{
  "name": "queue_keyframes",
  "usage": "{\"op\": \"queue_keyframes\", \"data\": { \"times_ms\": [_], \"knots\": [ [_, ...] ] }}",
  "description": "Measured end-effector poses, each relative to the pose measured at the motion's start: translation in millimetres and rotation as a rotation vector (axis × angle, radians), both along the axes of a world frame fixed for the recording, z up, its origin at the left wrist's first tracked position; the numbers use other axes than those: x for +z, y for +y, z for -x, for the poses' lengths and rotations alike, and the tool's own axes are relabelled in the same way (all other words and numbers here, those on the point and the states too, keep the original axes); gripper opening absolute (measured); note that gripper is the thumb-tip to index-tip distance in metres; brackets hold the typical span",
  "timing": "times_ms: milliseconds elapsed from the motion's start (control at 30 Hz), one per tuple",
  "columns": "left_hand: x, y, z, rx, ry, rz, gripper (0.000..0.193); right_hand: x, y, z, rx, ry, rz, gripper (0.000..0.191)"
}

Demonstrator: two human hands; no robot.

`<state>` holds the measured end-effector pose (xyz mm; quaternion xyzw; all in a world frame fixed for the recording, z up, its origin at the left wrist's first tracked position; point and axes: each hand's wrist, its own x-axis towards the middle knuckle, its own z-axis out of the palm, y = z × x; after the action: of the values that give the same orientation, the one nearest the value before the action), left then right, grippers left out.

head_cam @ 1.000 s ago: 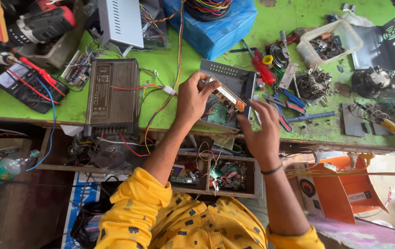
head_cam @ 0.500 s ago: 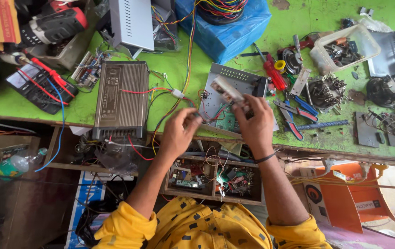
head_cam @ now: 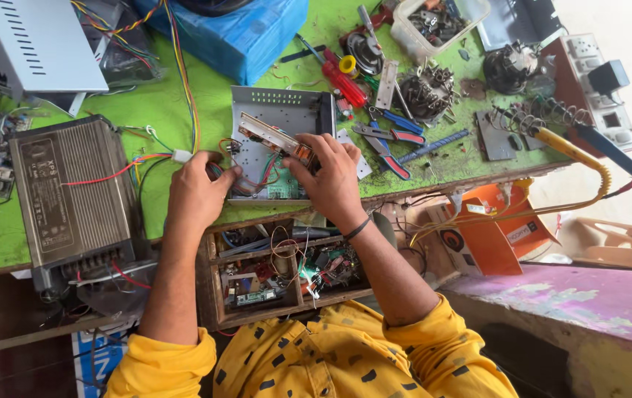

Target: The person works on a circuit board inside a metal enclosure, using a screwdriver to remove a heatsink, then a soldering iron to reflow solder joints. They handle wires, a heatsink, and the board, placing the heatsink aside and continuing to solder connections.

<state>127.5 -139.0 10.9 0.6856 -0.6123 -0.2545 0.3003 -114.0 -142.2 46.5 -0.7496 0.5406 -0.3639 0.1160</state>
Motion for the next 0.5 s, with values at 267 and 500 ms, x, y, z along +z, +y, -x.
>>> {"op": "queue_keyframes", "data": {
  "times_ms": [267,500],
  "knots": [
    [-2.7,12.2,14.4,0.145,0.41,0.165,0.02,-6.6,-5.8,4.7,0.036,-0.038,0.005,0.04],
    [3.5,49.0,19.4,-0.101,0.761,0.393,0.039,-5.0,-2.9,9.9,0.051,-0.005,0.03,0.04]
  ]
}}
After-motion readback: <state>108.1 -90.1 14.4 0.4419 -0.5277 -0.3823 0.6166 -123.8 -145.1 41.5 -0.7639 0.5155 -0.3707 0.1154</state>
